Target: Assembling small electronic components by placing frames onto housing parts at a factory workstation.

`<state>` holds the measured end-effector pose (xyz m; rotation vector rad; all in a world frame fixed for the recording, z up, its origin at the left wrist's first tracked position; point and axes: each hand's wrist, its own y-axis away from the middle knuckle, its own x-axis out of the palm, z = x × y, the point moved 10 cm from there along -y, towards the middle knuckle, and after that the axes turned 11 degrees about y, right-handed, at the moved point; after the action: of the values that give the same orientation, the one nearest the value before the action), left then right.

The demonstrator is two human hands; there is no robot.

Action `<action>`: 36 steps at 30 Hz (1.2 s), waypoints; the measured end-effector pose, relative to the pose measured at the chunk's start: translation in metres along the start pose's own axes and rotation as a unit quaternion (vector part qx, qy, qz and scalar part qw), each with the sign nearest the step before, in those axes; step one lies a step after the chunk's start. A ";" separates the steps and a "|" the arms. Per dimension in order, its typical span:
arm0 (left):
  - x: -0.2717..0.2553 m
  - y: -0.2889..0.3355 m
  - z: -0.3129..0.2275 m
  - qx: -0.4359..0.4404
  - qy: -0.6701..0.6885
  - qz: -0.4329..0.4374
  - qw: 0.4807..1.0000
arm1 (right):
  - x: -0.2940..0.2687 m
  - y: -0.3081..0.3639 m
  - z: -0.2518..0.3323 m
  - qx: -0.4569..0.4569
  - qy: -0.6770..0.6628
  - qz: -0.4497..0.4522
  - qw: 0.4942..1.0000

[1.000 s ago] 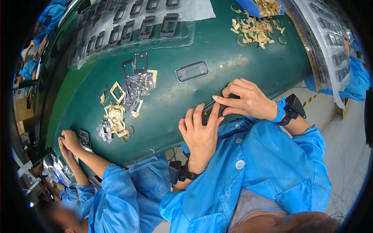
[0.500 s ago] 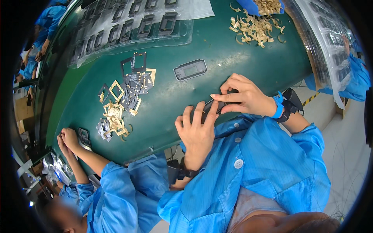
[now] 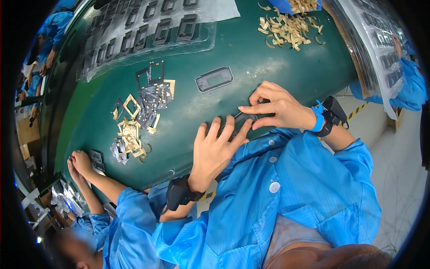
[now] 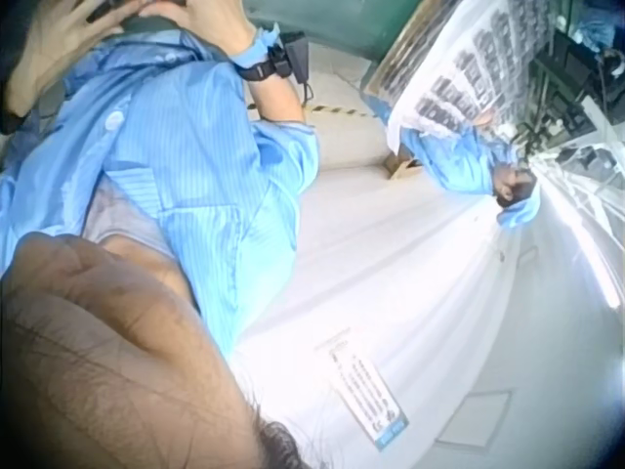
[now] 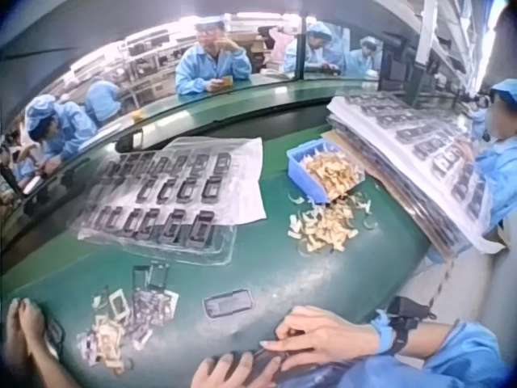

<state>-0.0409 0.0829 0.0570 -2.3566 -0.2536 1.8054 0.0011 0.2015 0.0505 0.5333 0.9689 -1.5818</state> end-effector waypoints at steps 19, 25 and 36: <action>-0.005 0.036 0.012 -0.197 0.183 -0.230 0.935 | -0.001 0.010 0.035 -0.070 0.112 -0.072 0.989; -0.005 0.040 0.010 -0.217 0.156 -0.226 0.937 | -0.006 0.014 0.038 -0.092 0.152 -0.073 0.981; -0.008 0.035 0.011 -0.212 0.123 -0.237 0.940 | -0.001 0.007 0.034 -0.073 0.200 -0.042 0.976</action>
<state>-0.0522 0.0474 0.0534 -2.4556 -1.1626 1.3100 0.0135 0.1741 0.0682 0.7319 1.4149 -1.4916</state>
